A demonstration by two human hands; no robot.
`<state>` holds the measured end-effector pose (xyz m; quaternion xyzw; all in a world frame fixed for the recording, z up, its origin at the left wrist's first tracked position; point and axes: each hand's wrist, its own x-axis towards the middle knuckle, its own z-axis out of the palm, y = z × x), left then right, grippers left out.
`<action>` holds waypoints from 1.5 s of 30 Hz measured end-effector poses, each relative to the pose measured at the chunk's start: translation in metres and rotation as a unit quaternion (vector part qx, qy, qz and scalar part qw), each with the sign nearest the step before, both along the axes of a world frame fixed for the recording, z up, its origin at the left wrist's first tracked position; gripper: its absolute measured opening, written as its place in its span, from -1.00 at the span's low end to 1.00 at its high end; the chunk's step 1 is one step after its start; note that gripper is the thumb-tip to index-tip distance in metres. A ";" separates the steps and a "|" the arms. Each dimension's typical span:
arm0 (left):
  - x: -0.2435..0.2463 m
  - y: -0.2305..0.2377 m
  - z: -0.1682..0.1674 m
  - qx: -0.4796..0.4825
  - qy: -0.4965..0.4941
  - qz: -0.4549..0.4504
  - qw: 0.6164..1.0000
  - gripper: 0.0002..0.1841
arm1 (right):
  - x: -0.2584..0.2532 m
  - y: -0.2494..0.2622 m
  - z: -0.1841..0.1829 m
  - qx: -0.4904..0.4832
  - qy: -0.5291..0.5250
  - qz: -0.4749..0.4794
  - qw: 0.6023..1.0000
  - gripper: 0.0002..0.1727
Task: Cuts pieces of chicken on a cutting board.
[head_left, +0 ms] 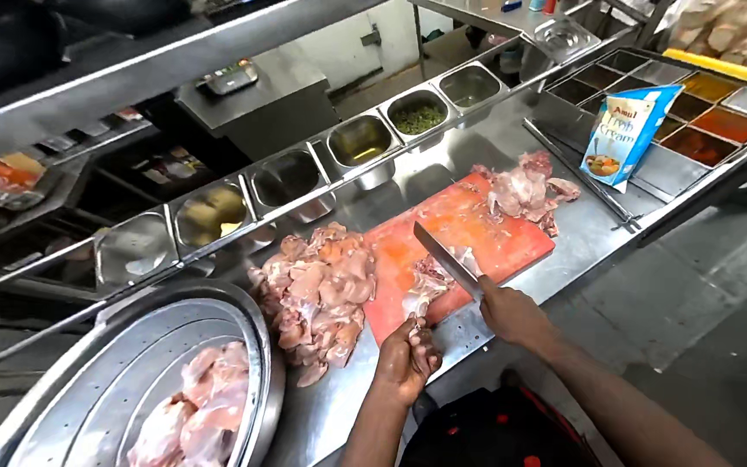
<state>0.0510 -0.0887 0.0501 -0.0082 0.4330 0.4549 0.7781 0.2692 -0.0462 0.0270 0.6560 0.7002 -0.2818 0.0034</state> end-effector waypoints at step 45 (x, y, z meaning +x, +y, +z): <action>-0.022 -0.002 -0.013 -0.003 -0.015 0.022 1.000 -0.53 | -0.072 0.052 0.019 -0.055 -0.091 0.074 0.991 -0.63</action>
